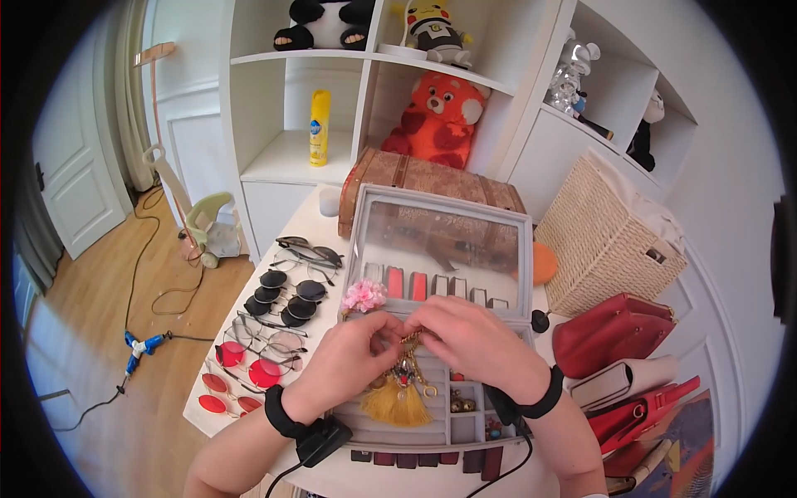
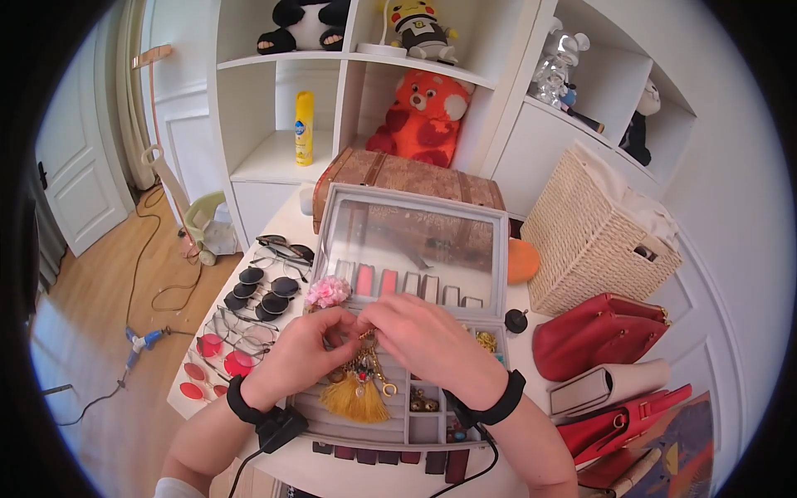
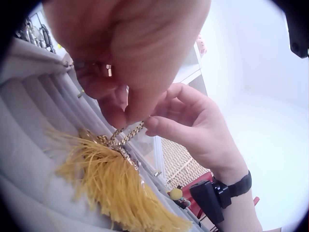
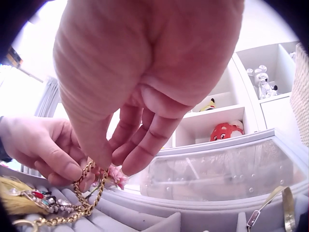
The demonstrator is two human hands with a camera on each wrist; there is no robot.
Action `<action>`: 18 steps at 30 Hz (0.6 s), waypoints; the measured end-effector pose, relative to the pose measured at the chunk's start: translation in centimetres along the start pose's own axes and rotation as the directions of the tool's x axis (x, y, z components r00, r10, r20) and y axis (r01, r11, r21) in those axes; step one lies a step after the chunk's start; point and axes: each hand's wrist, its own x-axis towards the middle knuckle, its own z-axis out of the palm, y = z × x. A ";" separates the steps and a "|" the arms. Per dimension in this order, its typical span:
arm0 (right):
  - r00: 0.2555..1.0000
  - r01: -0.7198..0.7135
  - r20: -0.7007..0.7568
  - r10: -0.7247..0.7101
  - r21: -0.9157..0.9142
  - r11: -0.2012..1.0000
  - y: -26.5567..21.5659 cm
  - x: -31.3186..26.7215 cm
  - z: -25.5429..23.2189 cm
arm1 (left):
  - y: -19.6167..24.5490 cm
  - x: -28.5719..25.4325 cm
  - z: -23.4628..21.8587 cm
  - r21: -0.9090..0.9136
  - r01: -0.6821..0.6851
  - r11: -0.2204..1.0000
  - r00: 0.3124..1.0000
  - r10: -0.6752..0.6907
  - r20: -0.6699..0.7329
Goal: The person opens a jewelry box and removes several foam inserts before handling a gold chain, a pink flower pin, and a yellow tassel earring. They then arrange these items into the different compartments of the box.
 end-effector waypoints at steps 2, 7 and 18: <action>1.000 0.010 -0.002 -0.010 0.004 1.000 0.0 0.1 0.2 | 0.1 0.1 -0.1 0.005 0.005 1.000 1.000 -0.005 0.025; 1.000 -0.003 -0.001 0.003 0.021 1.000 -0.3 0.2 0.4 | -0.9 0.4 -0.1 -0.142 0.058 0.988 0.992 -0.041 0.116; 0.999 0.022 0.029 -0.026 0.139 0.990 -0.6 0.3 0.4 | -1.3 0.4 0.1 -0.221 0.063 0.973 0.986 -0.027 0.164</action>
